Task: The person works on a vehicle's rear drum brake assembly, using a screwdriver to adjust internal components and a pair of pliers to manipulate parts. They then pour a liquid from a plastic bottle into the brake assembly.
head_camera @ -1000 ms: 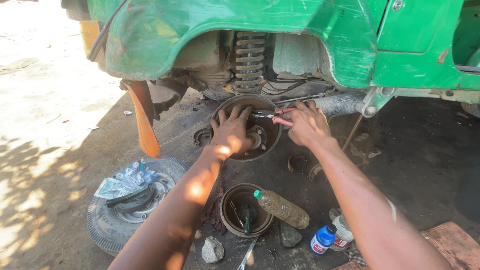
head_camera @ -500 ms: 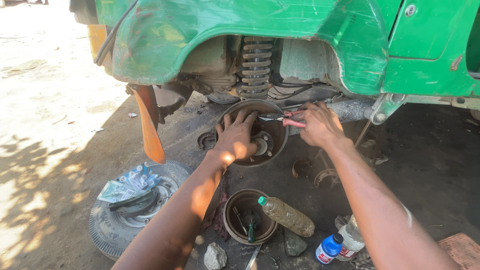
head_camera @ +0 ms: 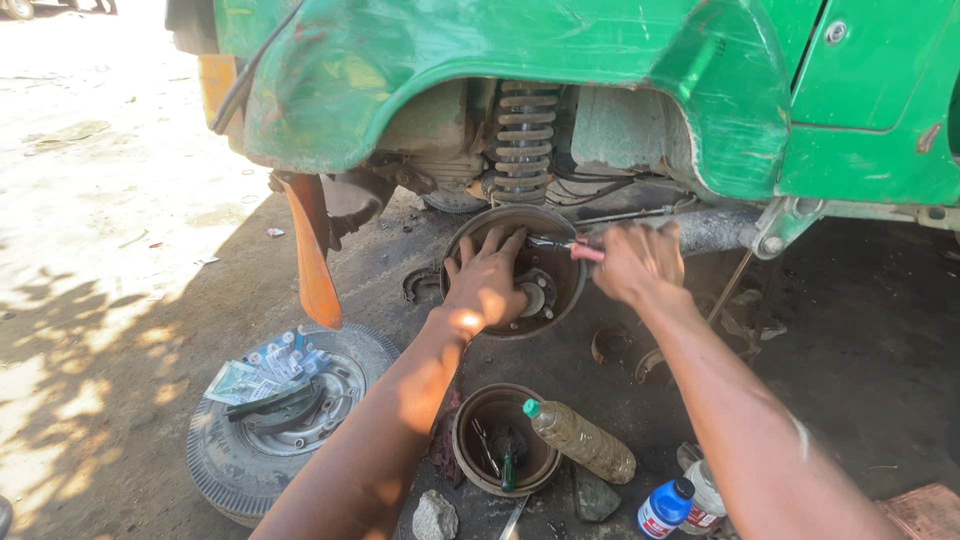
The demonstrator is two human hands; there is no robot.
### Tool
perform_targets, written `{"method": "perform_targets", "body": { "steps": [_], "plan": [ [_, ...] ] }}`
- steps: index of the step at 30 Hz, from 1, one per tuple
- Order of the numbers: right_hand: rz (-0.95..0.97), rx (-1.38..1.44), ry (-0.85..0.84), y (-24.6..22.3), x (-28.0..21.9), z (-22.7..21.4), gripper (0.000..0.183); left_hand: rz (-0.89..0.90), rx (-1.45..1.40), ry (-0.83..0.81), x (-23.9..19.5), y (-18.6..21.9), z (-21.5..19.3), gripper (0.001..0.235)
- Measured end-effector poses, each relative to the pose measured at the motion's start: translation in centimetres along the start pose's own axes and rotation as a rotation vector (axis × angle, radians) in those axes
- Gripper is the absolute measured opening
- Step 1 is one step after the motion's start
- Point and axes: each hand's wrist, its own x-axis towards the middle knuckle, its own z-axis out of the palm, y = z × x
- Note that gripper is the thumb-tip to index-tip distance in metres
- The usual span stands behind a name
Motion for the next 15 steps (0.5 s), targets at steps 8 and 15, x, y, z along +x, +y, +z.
{"method": "perform_targets", "body": {
  "steps": [8,15],
  "plan": [
    [0.116,0.470,-0.166,-0.1,-0.6,4.9,0.082,-0.032,-0.020,-0.036,0.4,0.1,-0.4,0.099],
    [0.111,0.878,-0.003,-1.3,0.0,11.5,0.045,-0.036,-0.012,-0.020,0.3,0.3,-0.1,0.097]
  ]
}}
